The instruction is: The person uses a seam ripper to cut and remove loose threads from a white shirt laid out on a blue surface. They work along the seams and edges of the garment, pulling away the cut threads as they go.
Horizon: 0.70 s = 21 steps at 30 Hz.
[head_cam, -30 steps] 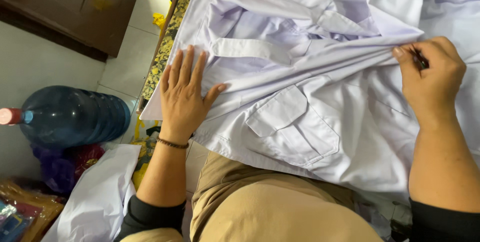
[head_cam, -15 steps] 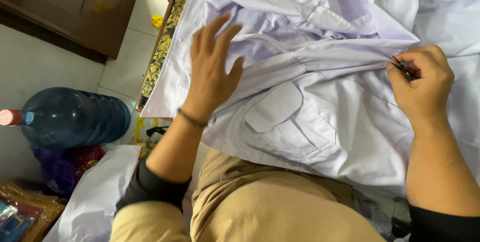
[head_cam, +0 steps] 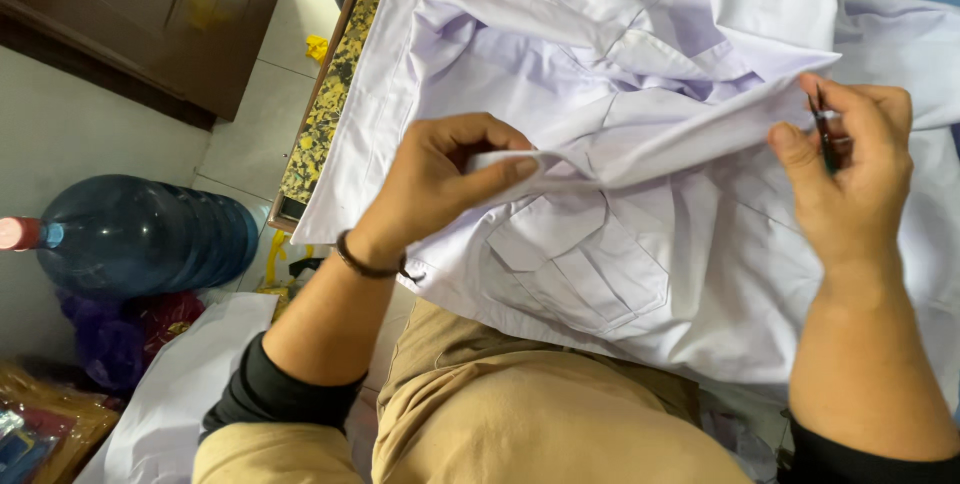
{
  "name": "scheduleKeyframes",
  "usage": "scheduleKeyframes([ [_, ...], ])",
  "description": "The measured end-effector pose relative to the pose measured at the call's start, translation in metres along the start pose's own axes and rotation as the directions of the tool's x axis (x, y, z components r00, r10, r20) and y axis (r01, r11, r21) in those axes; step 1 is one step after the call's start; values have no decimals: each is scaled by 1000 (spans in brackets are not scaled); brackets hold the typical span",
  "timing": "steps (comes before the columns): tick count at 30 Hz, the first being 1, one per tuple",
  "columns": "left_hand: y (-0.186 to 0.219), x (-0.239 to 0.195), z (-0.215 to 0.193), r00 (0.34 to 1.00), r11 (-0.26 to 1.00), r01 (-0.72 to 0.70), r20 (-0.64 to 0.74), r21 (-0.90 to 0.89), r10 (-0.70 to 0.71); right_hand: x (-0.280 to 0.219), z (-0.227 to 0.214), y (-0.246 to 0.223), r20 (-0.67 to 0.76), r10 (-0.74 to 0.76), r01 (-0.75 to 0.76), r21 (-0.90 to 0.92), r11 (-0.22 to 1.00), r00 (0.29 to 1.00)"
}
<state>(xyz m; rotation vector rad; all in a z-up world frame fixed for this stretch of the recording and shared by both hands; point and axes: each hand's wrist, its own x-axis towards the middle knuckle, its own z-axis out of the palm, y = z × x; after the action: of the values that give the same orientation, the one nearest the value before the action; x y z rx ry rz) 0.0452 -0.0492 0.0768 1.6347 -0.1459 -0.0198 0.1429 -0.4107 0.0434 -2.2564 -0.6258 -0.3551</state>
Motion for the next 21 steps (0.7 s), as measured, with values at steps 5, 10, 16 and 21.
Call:
scheduleKeyframes([
  [5, 13, -11, 30, 999, 999, -29, -18, -17, 29, 2, 28, -106, -19, -146, 143, 365, 920, 989],
  [10, 27, -16, 41, 998, 967, -57, -22, 249, 64, 2, 46, -141, 70, -298, 246, 405, 881, 952],
  [16, -16, -24, 42, 794, 818, -548, -419, -177, 441, -6, 40, -148, 17, -147, 127, 414, 901, 989],
  [21, -20, -24, 69, 907, 931, -349, -288, -104, 307, -6, 48, -140, 29, -79, 53, 511, 858, 996],
])
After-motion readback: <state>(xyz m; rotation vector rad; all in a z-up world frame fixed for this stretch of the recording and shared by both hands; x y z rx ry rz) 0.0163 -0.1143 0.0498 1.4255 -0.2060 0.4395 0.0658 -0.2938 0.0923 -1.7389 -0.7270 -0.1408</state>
